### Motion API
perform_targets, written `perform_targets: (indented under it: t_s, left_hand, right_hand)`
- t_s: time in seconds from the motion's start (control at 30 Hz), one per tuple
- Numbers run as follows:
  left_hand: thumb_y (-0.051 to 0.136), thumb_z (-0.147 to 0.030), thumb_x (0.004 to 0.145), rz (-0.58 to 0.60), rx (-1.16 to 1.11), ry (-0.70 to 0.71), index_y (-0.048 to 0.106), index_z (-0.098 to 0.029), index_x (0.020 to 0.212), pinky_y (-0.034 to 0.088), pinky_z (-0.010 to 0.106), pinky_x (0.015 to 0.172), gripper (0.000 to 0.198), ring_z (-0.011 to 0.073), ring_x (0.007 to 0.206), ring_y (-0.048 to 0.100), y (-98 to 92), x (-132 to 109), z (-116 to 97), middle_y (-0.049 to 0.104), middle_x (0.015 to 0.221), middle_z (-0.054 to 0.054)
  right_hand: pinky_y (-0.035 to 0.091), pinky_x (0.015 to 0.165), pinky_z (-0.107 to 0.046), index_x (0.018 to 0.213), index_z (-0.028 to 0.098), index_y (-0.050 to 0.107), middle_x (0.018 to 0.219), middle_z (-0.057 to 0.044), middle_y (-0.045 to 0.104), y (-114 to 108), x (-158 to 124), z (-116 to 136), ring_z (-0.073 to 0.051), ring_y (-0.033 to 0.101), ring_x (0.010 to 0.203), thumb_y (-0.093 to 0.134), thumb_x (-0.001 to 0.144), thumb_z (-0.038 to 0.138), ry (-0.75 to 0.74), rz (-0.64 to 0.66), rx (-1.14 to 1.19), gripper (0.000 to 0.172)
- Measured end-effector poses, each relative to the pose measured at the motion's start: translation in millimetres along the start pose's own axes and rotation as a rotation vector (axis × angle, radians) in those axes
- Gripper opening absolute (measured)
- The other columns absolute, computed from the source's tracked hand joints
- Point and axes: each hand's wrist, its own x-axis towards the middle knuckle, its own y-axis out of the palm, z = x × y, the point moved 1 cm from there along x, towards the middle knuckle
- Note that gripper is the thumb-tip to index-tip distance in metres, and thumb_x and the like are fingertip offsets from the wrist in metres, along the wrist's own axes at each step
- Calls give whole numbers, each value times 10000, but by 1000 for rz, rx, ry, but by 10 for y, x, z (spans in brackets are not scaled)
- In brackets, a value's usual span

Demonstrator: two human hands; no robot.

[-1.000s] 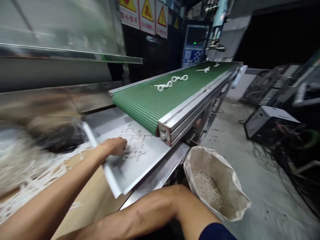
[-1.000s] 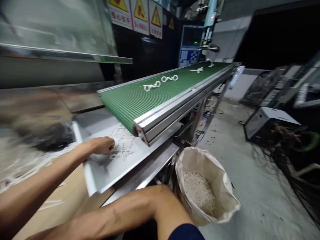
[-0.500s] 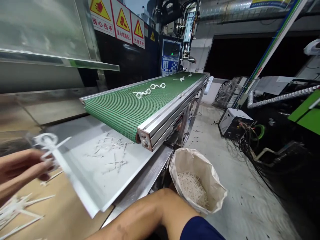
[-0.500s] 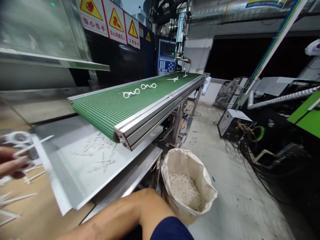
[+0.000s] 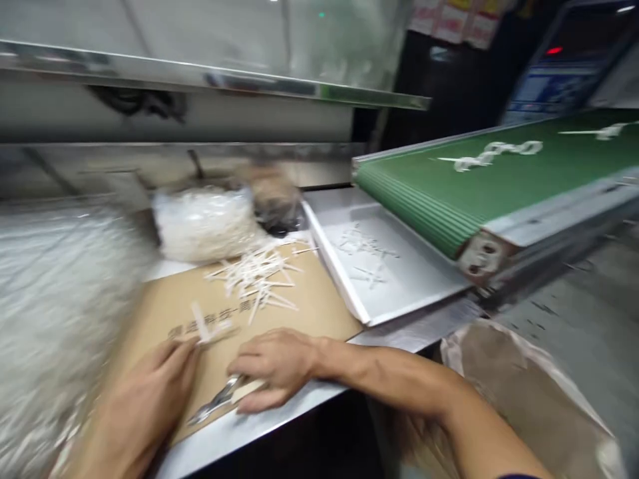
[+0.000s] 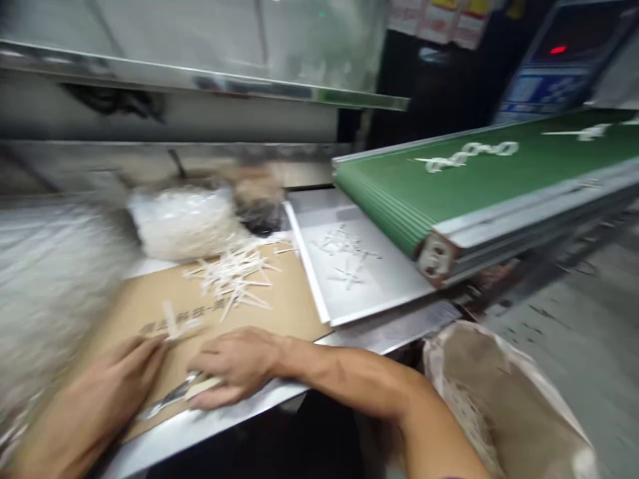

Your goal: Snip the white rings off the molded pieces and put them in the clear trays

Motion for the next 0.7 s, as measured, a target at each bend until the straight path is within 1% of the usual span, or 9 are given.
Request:
perform_targets:
  t_s: [0.03, 0.1, 0.2, 0.3, 0.37, 0.43, 0.57, 0.63, 0.7]
  left_hand:
    - [427, -353, 1004, 18, 126, -53, 659, -258, 1143, 553, 439, 801, 286, 289, 908, 667, 37, -74, -9, 669, 1062, 95]
    - [415, -339, 1013, 68, 259, -66, 635, -213, 1207, 545, 421, 793, 319, 278, 887, 665, 106, -149, -79, 663, 1041, 103]
    - [418, -298, 1023, 109, 280, -37, 573, -192, 1307, 536, 398, 823, 341, 256, 920, 654, 124, -199, -215, 641, 1093, 111]
    - [417, -271, 1023, 123, 172, -54, 527, -219, 1358, 532, 386, 863, 356, 248, 994, 638, 69, -250, -275, 610, 1167, 113]
    - [437, -287, 1015, 128, 73, -95, 495, -223, 1390, 533, 387, 891, 385, 251, 1042, 624, 31, -263, -258, 590, 1195, 116]
    - [460, -299, 1004, 126, -7, -132, 516, -222, 1366, 530, 396, 910, 374, 253, 1052, 619, 7, -254, -217, 587, 1179, 110]
    - [489, -289, 996, 114, -171, -162, 613, -232, 1198, 523, 374, 900, 244, 223, 999, 630, -2, -221, -155, 607, 1090, 74]
    - [515, -291, 992, 67, -247, -203, 613, -225, 1185, 520, 347, 867, 227, 196, 937, 637, -14, -216, -157, 616, 1062, 60]
    - [562, -300, 976, -4, -301, -248, 619, -216, 1166, 511, 316, 811, 216, 170, 856, 627, -39, -215, -186, 625, 1015, 44]
  right_hand:
    - [512, 775, -294, 1111, 160, 597, 967, -56, 689, 25, -15, -13, -208, 653, 874, 496, 968, 564, -12, -15, 12, 441]
    - [512, 772, -309, 1091, 161, 590, 926, -61, 674, 44, -35, -23, -215, 638, 832, 524, 943, 542, -23, -36, 37, 414]
    - [507, 755, -319, 1078, 170, 577, 899, -66, 658, 27, -30, -2, -220, 618, 804, 537, 922, 502, -29, -49, 72, 370]
    - [498, 734, -324, 1064, 176, 571, 888, -67, 644, 14, -14, 19, -224, 601, 787, 540, 912, 483, -27, -40, 95, 344]
    - [496, 739, -330, 1057, 174, 569, 875, -70, 637, 15, -9, 22, -228, 593, 784, 537, 909, 473, -30, -44, 110, 335]
    - [497, 745, -334, 1061, 166, 567, 875, -77, 635, 16, -10, 20, -232, 589, 788, 533, 908, 457, -29, -53, 128, 331]
    - [495, 735, -340, 1084, 160, 567, 898, -91, 640, -4, -11, 26, -238, 586, 798, 540, 900, 406, 2, -67, 181, 308]
    - [489, 720, -338, 1086, 163, 571, 885, -86, 637, -34, -7, 43, -231, 578, 781, 543, 899, 373, 34, -82, 244, 283]
    - [483, 717, -329, 1107, 162, 577, 890, -80, 636, -81, 2, 72, -217, 572, 771, 543, 911, 337, 96, -98, 344, 265]
